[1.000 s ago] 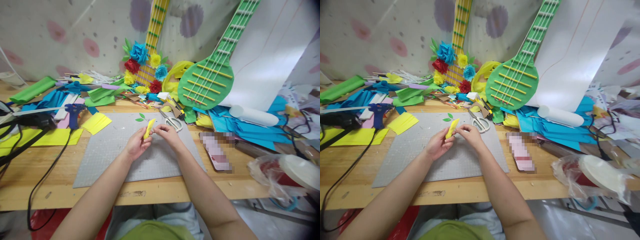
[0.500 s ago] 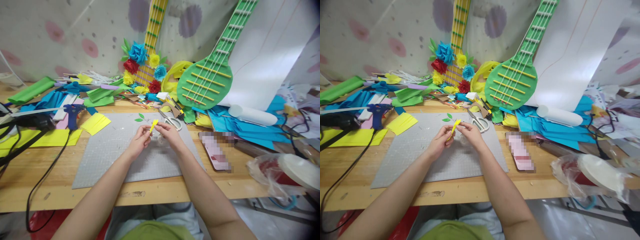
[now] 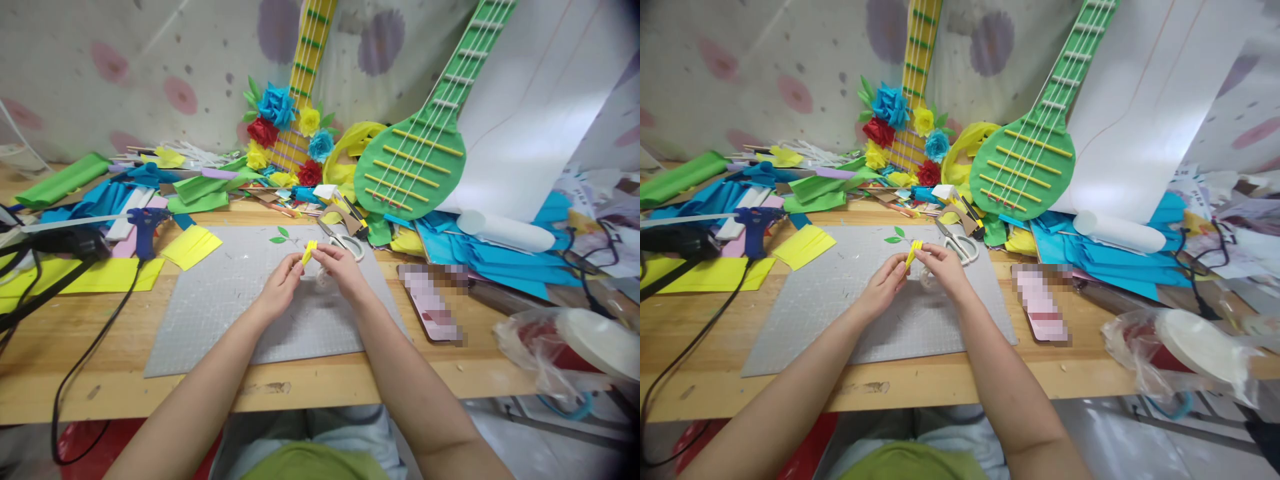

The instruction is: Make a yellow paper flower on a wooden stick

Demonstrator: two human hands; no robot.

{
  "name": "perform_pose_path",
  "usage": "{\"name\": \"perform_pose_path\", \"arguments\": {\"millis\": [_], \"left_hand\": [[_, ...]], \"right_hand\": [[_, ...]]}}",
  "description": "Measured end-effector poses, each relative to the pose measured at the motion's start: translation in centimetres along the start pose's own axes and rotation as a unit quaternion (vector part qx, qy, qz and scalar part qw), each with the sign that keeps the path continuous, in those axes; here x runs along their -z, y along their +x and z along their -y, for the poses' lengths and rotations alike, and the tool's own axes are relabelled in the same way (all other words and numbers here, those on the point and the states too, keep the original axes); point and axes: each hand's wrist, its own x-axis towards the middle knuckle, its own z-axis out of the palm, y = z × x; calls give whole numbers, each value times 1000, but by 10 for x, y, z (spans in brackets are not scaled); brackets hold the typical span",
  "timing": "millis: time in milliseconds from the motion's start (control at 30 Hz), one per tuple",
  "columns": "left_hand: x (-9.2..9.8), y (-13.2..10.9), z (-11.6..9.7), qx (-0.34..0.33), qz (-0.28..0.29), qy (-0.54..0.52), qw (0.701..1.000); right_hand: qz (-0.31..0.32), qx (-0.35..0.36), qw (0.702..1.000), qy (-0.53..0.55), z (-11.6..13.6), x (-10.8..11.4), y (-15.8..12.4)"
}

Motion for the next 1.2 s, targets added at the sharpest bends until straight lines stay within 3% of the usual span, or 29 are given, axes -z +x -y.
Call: {"name": "perform_pose_path", "arguments": {"millis": [367,567,800,967,1200], "left_hand": [[-2,-1,-5,-23,-2,60,998],[-4,-1,-7,1,2,17,1000],[-4,1,-9,75,-15,-109,991],[-4,1,-10,88,-23,-122,988],[-3,1,-12,108,-26,-130,985]], "right_hand": [[23,20,999,-10,-1,-1,0],[52,30,998,-11,-2,-1,1],[38,41,996,-70,-3,-3,-1],[-5,75,987,-145,-3,-2,-1],[16,88,985,-145,0,-2,-2]]}}
